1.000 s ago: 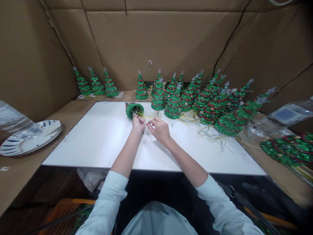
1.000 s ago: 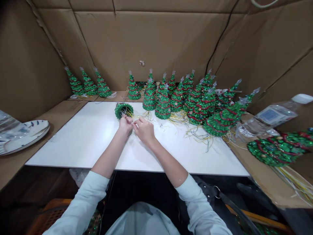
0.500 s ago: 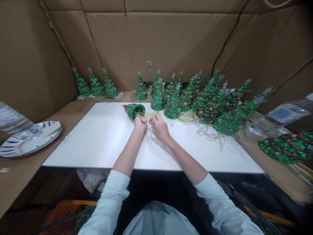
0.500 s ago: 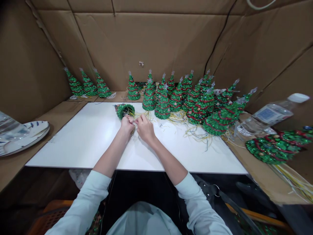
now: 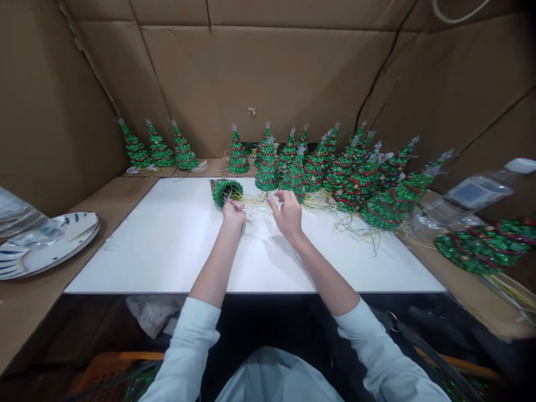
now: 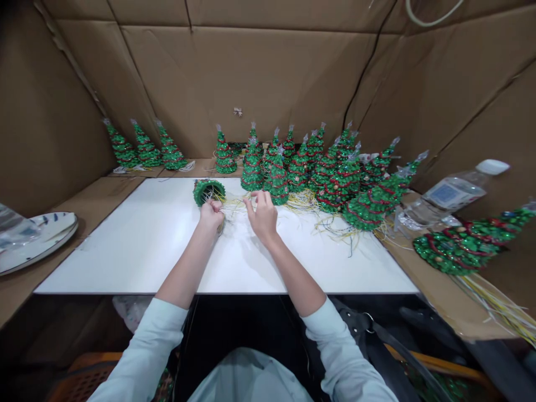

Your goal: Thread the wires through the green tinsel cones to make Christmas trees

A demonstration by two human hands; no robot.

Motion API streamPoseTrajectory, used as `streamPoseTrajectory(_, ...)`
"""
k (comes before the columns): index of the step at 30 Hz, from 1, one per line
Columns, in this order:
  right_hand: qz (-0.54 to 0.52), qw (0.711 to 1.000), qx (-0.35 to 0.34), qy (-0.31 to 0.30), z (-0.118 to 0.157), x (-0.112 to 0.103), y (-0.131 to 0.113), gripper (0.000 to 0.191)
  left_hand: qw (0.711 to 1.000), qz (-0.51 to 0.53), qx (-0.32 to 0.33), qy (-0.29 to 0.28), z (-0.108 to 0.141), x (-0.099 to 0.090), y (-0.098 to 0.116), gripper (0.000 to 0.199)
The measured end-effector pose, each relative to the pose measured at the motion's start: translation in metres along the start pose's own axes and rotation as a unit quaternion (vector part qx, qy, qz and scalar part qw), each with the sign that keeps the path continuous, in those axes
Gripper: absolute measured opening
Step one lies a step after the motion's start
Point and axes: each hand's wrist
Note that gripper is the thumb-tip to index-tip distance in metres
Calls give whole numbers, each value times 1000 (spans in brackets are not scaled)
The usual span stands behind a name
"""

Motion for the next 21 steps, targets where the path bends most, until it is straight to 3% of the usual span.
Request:
streamPoseTrajectory(3,33,989,-136,-56,14,5,-10,19,997,28,-16,77,3,3,1,32)
streamPoseTrajectory(5,94,973,-176,-113,22,10,-16,17,996,35,-22,82,6,4,3,32)
streamPoseTrajectory(10,217,956,-147,-133,26,24,-20,21,995,38,-21,89,9,6,4,33)
streamPoseTrajectory(21,245,947,-143,-153,21,31,-17,23,997,-5,-29,77,9,8,5,33)
Point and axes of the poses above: each hand's wrist, its own z-axis away from the middle knuckle, its own x-axis out of the palm, y = z × x, and after that the axes turned 13 degrees about x, right-handed
